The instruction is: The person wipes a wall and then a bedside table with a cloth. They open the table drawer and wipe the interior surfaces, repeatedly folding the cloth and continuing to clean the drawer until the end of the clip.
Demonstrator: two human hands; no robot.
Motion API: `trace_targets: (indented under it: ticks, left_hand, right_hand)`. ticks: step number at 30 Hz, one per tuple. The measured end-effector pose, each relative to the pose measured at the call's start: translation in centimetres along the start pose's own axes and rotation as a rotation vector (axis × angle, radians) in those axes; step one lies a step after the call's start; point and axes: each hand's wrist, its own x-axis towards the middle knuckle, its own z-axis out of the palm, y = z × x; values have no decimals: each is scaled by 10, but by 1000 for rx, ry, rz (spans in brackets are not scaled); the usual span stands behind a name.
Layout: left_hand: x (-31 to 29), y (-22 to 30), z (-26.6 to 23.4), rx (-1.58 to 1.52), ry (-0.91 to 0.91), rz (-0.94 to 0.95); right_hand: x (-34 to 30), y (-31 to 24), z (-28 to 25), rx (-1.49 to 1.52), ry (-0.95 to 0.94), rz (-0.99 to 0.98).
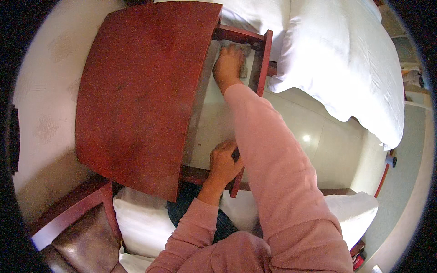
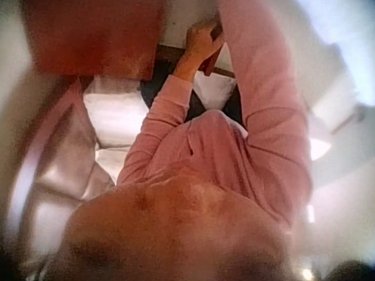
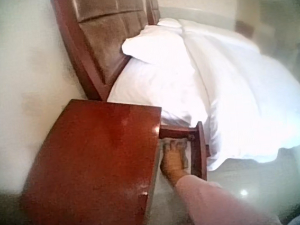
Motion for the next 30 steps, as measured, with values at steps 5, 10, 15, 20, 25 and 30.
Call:
trace_targets:
  ticks: [5, 10, 15, 20, 25, 30]
  left_hand:
    - [1, -1, -1, 19, -21, 5]
    - [1, -1, 1, 2, 26, 24]
    - [4, -1, -2, -19, -12, 11]
    - [4, 2, -4, -12, 34, 65]
    - [0, 3, -6, -11, -11, 11]
    - [1, -1, -6, -25, -32, 10]
  right_hand:
    - [7, -27, 3, 437, -115, -197]
    - [9, -25, -19, 778, -429, -126]
    - [-28, -33, -38, 289, -520, -278]
    - [-48, -27, -47, 153, -762, -326]
    - [-37, -27, -29, 414, -337, -396]
    - [-19, -22, -11, 48, -237, -375]
